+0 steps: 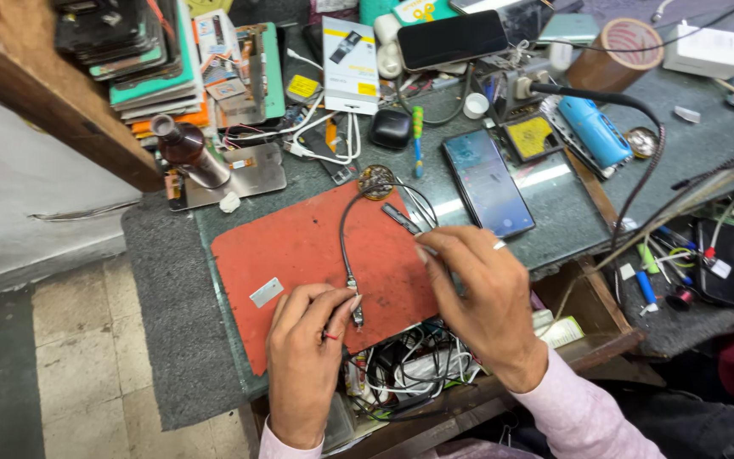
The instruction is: The person solders wires to a small circuit board using a soldering iron and solder. They then connect the board to a smartphone and continue soldering components on the board while the phone is powered on.
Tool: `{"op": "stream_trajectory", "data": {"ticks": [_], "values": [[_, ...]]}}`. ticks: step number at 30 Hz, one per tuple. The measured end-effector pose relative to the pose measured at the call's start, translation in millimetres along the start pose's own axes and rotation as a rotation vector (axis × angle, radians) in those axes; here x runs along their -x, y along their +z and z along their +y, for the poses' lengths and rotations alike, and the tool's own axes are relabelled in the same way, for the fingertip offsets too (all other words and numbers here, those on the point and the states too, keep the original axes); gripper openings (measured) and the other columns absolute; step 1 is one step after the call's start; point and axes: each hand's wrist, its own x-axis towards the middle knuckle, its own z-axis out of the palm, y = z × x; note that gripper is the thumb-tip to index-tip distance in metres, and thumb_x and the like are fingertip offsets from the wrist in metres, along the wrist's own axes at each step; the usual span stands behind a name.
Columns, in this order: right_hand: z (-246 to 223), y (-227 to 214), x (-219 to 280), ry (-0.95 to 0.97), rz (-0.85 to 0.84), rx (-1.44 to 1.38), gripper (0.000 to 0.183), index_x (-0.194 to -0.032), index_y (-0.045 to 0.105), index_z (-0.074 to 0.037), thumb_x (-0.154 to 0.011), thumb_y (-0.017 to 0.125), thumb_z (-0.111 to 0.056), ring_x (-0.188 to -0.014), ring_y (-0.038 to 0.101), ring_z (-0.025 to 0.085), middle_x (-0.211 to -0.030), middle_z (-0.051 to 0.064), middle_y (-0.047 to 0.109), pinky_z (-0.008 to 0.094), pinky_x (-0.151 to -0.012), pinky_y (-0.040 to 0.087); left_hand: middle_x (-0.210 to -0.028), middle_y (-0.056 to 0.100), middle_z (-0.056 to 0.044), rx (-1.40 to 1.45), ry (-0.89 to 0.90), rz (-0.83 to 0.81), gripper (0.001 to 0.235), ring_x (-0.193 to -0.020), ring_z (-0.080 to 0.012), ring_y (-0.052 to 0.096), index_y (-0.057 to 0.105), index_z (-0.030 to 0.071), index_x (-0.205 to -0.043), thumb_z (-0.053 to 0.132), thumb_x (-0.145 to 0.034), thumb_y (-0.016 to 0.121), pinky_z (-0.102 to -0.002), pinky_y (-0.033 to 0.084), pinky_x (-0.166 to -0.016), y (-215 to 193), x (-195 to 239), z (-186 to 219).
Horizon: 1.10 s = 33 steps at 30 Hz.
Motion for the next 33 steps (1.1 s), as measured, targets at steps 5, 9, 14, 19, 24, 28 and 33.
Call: {"op": "stream_trajectory", "data": {"ticks": [5, 9, 14, 19, 24, 28, 33], "values": [[-4.1, 6.2, 39.8, -0.060, 0.049, -0.129, 0.023, -0.109, 0.070, -0.001, -0.087, 0.076, 0.001, -0.083, 0.070, 0.027, -0.096, 0.011, 0.073, 0.036, -0.071, 0.054, -0.095, 0.068, -0.007, -0.031, 0.057, 0.011, 0.014, -0.089, -0.0245, 0.063, 0.076, 0.005, -0.099, 0.008, -0.085, 0.076, -0.037, 0.051, -0.076, 0.3, 3.3, -3.5], [4.7, 4.6, 77.4, -0.072, 0.095, -0.094, 0.023, -0.105, 0.070, 0.000, -0.084, 0.079, 0.002, -0.075, 0.070, 0.024, -0.091, 0.010, 0.074, 0.033, -0.065, 0.053, -0.094, 0.069, -0.005, -0.059, 0.010, -0.001, 0.017, -0.084, -0.0229, 0.063, 0.077, 0.007, -0.101, 0.009, -0.084, 0.078, -0.036, 0.051, -0.072, 5.1, 7.1, -8.8], [26.8, -3.6, 105.0, 0.119, 0.228, -0.052, 0.020, -0.104, 0.071, -0.002, -0.085, 0.077, 0.003, -0.075, 0.070, 0.023, -0.092, 0.008, 0.075, 0.033, -0.067, 0.053, -0.098, 0.068, -0.004, -0.221, 0.186, 0.062, 0.027, -0.082, -0.0212, 0.059, 0.079, 0.011, -0.107, 0.009, -0.081, 0.083, -0.035, 0.051, -0.073, 10.9, 13.4, -18.2], [43.5, -15.6, 99.9, 0.218, 0.319, 0.038, 0.019, -0.108, 0.070, -0.003, -0.090, 0.074, 0.001, -0.087, 0.070, 0.025, -0.100, 0.010, 0.074, 0.036, -0.078, 0.054, -0.093, 0.066, -0.004, -0.335, 0.190, 0.026, 0.035, -0.075, -0.0188, 0.054, 0.080, 0.010, -0.110, 0.013, -0.077, 0.088, -0.034, 0.049, -0.067, 12.1, 18.7, -26.3], [63.8, -24.7, 66.7, 0.368, 0.254, 0.060, 0.039, -0.128, 0.060, 0.000, -0.094, 0.075, -0.009, -0.108, 0.066, 0.031, -0.118, 0.017, 0.068, 0.039, -0.090, 0.054, -0.092, 0.064, -0.005, -0.337, 0.209, -0.036, 0.043, -0.072, -0.0188, 0.052, 0.079, 0.007, -0.112, 0.017, -0.071, 0.090, -0.035, 0.046, -0.061, 9.5, 21.9, -33.4], [76.6, -22.2, 38.6, 0.275, 0.171, 0.108, 0.063, -0.141, 0.046, 0.005, -0.093, 0.078, -0.020, -0.119, 0.058, 0.041, -0.130, 0.027, 0.061, 0.048, -0.101, 0.047, -0.094, 0.063, -0.005, -0.358, 0.250, -0.028, 0.050, -0.074, -0.0207, 0.050, 0.078, 0.006, -0.114, 0.021, -0.068, 0.091, -0.038, 0.046, -0.068, 9.6, 22.4, -26.2], [82.6, -10.5, 20.2, 0.268, 0.094, 0.183, 0.075, -0.143, 0.045, 0.004, -0.089, 0.084, -0.030, -0.111, 0.057, 0.045, -0.125, 0.027, 0.062, 0.051, -0.096, 0.045, -0.102, 0.064, -0.007, -0.301, 0.238, 0.012, 0.050, -0.082, -0.0236, 0.054, 0.075, 0.005, -0.116, 0.021, -0.071, 0.089, -0.040, 0.048, -0.073, 7.7, 24.3, -12.1]]}}
